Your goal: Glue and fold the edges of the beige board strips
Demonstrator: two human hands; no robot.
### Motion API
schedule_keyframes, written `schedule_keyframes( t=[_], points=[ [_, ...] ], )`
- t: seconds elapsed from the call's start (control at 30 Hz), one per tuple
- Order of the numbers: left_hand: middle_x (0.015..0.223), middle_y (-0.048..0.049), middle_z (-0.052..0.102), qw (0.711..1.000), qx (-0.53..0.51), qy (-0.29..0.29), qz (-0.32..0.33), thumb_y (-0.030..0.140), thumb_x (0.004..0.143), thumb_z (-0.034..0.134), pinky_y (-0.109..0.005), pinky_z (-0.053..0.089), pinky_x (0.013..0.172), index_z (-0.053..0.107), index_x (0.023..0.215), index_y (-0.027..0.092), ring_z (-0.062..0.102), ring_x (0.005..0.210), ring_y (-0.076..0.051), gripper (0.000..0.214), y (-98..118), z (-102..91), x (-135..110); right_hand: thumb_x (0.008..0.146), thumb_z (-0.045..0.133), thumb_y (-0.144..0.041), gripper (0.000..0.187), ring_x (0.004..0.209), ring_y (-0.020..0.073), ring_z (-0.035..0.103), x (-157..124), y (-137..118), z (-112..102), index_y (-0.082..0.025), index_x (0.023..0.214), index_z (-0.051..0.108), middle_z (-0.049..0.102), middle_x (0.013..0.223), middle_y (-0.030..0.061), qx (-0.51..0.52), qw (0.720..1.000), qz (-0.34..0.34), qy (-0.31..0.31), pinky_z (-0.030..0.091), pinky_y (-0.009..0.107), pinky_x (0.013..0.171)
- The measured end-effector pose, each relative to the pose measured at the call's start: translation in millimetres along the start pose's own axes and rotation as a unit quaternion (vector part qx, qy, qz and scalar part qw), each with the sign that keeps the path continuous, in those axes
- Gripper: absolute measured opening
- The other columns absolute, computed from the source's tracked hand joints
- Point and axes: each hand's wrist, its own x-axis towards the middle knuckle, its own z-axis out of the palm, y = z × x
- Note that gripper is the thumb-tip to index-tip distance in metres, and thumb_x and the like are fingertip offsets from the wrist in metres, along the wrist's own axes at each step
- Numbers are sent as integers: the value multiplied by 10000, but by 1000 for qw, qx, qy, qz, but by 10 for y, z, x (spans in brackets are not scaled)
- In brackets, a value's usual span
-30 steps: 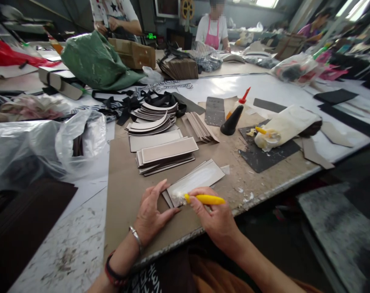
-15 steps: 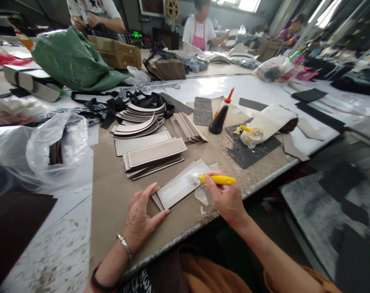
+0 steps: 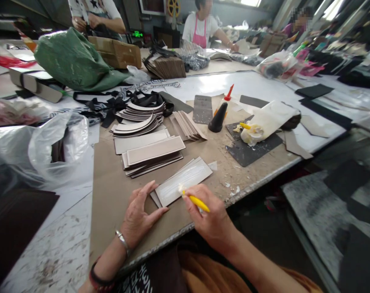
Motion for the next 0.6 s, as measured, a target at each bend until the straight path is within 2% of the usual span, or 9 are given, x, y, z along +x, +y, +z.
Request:
schedule_keyframes(
  t=[0.13, 0.27, 0.37, 0.47, 0.6],
  points=[
    [1132, -100, 618, 1000, 3, -8, -7, 300, 708, 708, -454, 441, 913, 351, 1314, 215, 555, 1025, -254, 709, 17, -24, -22, 863, 514, -180, 101, 798, 174, 621, -39, -124, 161, -200, 897, 607, 646, 837, 48, 98, 994, 45, -11, 522, 297, 717],
    [1157, -108, 605, 1000, -1, -10, -16, 299, 699, 723, -456, 433, 928, 340, 1322, 214, 544, 1051, -254, 736, 43, -44, -61, 868, 539, -280, 113, 650, 154, 621, 28, -84, 230, -190, 868, 607, 634, 814, 46, 163, 977, 139, 1, 530, 279, 603],
    [1151, -105, 605, 1000, -3, -13, -21, 275, 686, 735, -453, 437, 924, 330, 1326, 212, 540, 1050, -255, 759, 55, -56, -78, 870, 538, -339, 166, 613, 154, 617, 79, -37, 291, -186, 875, 602, 632, 811, 51, 194, 967, 165, 0, 535, 286, 579],
    [1142, -102, 600, 999, 0, -24, -29, 248, 691, 730, -460, 441, 919, 318, 1325, 218, 537, 1044, -260, 756, 62, -67, -83, 872, 532, -348, 177, 640, 163, 623, 98, 80, 274, -186, 881, 602, 635, 830, 57, 163, 974, 158, -3, 539, 294, 598],
    [1146, -99, 589, 999, -1, -26, -27, 223, 716, 708, -469, 441, 922, 296, 1328, 232, 524, 1049, -255, 737, 60, -69, -95, 865, 534, -349, 189, 710, 194, 632, 127, 384, 4, -175, 891, 602, 638, 850, 76, 10, 987, 140, 73, 529, 327, 641]
  ],
)
